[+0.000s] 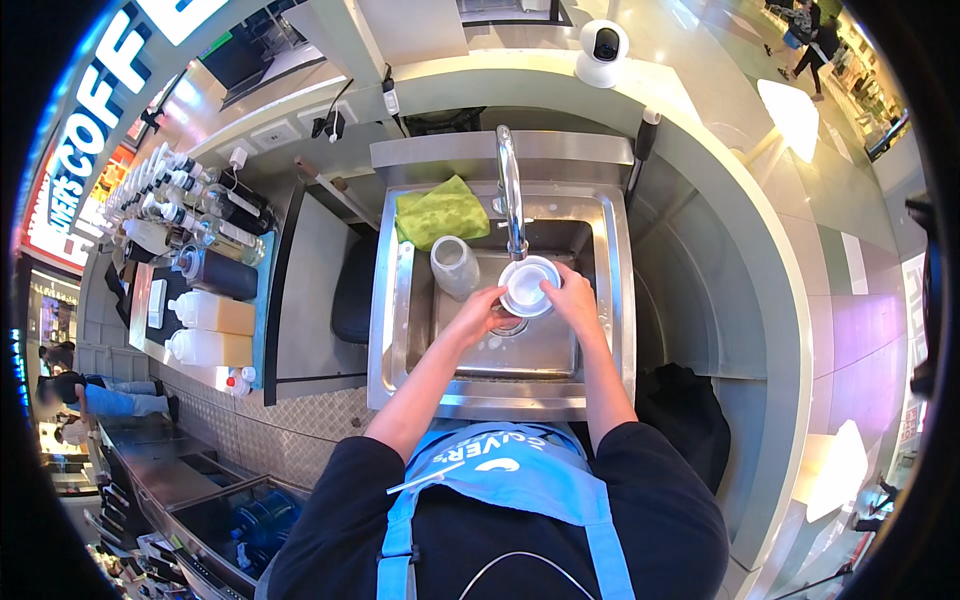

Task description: The person washes a white plastic cup and a clear plastic cup under running water at a sink, then moves to the espresso machine to purge steam and rinse a red-lidded container. The person returns to the sink to continue rinsing the clear cup.

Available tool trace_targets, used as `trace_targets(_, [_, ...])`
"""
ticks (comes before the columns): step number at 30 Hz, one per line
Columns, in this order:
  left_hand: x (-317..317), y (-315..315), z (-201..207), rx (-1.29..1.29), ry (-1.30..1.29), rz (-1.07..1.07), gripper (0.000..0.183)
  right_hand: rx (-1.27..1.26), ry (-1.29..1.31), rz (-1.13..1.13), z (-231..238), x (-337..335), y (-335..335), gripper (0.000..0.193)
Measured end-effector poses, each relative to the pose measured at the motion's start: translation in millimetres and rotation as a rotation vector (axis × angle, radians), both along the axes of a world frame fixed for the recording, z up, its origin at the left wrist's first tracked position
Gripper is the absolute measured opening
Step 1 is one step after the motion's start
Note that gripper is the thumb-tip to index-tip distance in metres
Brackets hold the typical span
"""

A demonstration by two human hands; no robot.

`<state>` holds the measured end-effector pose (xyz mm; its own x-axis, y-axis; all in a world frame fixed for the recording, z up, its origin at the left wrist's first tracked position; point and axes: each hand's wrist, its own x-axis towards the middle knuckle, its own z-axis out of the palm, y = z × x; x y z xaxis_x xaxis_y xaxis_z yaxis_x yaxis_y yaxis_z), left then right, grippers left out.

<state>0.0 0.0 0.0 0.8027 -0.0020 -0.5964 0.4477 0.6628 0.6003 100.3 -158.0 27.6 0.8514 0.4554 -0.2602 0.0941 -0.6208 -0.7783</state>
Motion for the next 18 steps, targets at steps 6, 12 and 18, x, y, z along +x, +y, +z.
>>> trace_targets(6, [14.1, -6.7, 9.9, 0.224, -0.184, 0.075, 0.043, 0.225, -0.099, -0.137, -14.7, 3.8, 0.6, 0.04])
trace_targets(12, [22.5, -6.2, 9.2, 0.595, -0.194, 0.115, 0.06, 0.35, -0.084, -0.183, -16.6, 0.8, 12.4, 0.037])
trace_targets(18, [40.4, -12.6, 1.1, 1.272, -0.229, 0.16, 0.045, 0.258, -0.411, -0.157, -7.0, -18.1, 19.7, 0.042])
